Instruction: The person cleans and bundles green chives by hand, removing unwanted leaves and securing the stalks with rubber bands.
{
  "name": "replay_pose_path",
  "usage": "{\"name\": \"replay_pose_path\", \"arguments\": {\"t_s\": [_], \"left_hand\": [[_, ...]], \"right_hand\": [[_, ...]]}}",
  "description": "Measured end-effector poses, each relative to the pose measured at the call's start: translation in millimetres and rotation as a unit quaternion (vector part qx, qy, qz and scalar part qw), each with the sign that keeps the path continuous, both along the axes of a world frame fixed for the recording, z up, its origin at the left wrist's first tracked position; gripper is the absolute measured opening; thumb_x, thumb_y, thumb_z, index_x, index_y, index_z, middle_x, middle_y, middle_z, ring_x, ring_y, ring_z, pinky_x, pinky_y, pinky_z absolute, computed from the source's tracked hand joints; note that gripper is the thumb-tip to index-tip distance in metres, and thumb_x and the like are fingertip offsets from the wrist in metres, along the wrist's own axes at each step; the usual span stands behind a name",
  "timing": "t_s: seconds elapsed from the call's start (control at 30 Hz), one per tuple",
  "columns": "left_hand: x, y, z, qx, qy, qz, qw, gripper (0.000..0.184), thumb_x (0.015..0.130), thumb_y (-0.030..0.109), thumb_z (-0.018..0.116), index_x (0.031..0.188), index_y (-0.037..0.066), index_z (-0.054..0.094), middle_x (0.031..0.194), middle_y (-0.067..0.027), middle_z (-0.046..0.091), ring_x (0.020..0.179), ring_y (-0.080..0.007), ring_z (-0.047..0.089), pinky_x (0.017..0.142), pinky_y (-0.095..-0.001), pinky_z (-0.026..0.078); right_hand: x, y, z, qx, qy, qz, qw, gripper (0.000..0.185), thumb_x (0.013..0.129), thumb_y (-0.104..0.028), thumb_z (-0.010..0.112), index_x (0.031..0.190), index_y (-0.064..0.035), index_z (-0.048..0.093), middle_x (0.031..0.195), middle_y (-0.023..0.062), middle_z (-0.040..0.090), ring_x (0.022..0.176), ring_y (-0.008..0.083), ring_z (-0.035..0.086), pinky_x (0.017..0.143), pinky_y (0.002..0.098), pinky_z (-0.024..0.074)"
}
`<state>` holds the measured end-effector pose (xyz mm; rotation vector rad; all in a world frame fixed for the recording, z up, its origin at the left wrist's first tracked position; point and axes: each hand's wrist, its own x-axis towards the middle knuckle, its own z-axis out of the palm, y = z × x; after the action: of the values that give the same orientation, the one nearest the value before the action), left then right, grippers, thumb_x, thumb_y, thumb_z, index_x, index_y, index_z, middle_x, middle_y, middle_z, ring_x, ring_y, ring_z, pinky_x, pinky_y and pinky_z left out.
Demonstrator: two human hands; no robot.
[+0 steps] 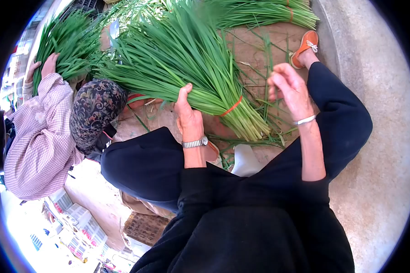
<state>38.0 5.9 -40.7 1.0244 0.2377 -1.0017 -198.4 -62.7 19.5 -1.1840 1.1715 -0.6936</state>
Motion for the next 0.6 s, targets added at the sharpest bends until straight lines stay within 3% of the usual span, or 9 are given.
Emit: {"name": "replay_pose_path", "arguments": {"t_s": [0.03, 0.07, 0.1, 0.23, 0.27, 0.3, 0.47, 0.6], "left_hand": [[0, 0, 0, -0.007, -0.004, 0.000, 1.000, 0.039, 0.069, -0.004, 0.064, 0.107, -0.003, 0.056, 0.100, -0.0075, 0.060, 0.091, -0.0193, 0.059, 0.082, -0.0324, 0.050], [-1, -1, 0, -0.008, -0.001, 0.000, 1.000, 0.039, 0.069, -0.004, 0.064, 0.107, -0.003, 0.056, 0.100, -0.0075, 0.060, 0.091, -0.0193, 0.059, 0.082, -0.0324, 0.050], [-2, -1, -1, -0.006, -0.015, 0.000, 1.000, 0.039, 0.069, -0.004, 0.064, 0.107, -0.003, 0.056, 0.100, -0.0074, 0.060, 0.091, -0.0189, 0.059, 0.082, -0.0318, 0.050], [-9, 0, 11, -0.007, -0.035, -0.014, 0.999, 0.039, 0.069, -0.003, 0.064, 0.107, -0.002, 0.056, 0.101, -0.0071, 0.059, 0.089, -0.0178, 0.058, 0.080, -0.0313, 0.050], [-11, 0, 14, -0.004, -0.043, -0.027, 0.999, 0.039, 0.069, -0.003, 0.064, 0.107, -0.002, 0.056, 0.101, -0.0072, 0.059, 0.088, -0.0177, 0.058, 0.080, -0.0308, 0.049], [-13, 1, 19, -0.005, -0.046, -0.029, 0.999, 0.039, 0.069, -0.003, 0.064, 0.107, -0.002, 0.056, 0.101, -0.0072, 0.059, 0.088, -0.0177, 0.058, 0.080, -0.0308, 0.049], [-17, 4, 13, -0.001, -0.065, -0.054, 0.996, 0.035, 0.071, 0.002, 0.066, 0.105, -0.004, 0.056, 0.101, -0.0073, 0.060, 0.091, -0.0183, 0.058, 0.082, -0.0307, 0.047], [-18, 5, 10, -0.001, -0.063, -0.063, 0.996, 0.036, 0.071, 0.002, 0.067, 0.105, -0.004, 0.056, 0.101, -0.0074, 0.060, 0.090, -0.0181, 0.058, 0.082, -0.0304, 0.047]], "right_hand": [[-11, -5, -4, -0.078, 0.202, 0.004, 0.976, 0.012, 0.090, -0.013, 0.052, 0.100, -0.0065, 0.053, 0.082, 0.0014, 0.057, 0.065, 0.0103, 0.057, 0.056, 0.0262, 0.0491], [-21, -2, -8, -0.326, 0.441, 0.055, 0.834, 0.013, 0.087, -0.012, 0.056, 0.100, -0.0069, 0.056, 0.084, 0.0051, 0.061, 0.066, 0.0156, 0.060, 0.060, 0.0288, 0.0483], [-14, 1, -3, -0.326, 0.442, 0.054, 0.834, 0.013, 0.087, -0.012, 0.056, 0.100, -0.0069, 0.056, 0.084, 0.0051, 0.061, 0.066, 0.0156, 0.060, 0.060, 0.0288, 0.0483], [71, 19, 35, -0.234, 0.205, 0.019, 0.950, 0.008, 0.084, -0.011, 0.060, 0.090, -0.0057, 0.061, 0.077, 0.0098, 0.063, 0.065, 0.0200, 0.061, 0.060, 0.0308, 0.0481], [89, 21, 35, -0.220, 0.179, 0.036, 0.958, 0.008, 0.083, -0.010, 0.060, 0.088, -0.0047, 0.061, 0.077, 0.0103, 0.063, 0.064, 0.0214, 0.061, 0.060, 0.0310, 0.0484], [104, 22, 27, -0.277, 0.146, 0.040, 0.949, 0.008, 0.082, -0.010, 0.061, 0.086, -0.0031, 0.061, 0.077, 0.0114, 0.063, 0.066, 0.0234, 0.062, 0.060, 0.0319, 0.0487], [131, 17, -4, -0.265, 0.140, 0.020, 0.954, 0.009, 0.079, -0.010, 0.063, 0.084, -0.0030, 0.060, 0.078, 0.0110, 0.063, 0.068, 0.0265, 0.063, 0.060, 0.0348, 0.0499], [134, 15, -9, -0.282, 0.224, 0.026, 0.933, 0.011, 0.078, -0.012, 0.065, 0.083, -0.0028, 0.061, 0.075, 0.0089, 0.063, 0.063, 0.0222, 0.062, 0.057, 0.0322, 0.0491]]}}
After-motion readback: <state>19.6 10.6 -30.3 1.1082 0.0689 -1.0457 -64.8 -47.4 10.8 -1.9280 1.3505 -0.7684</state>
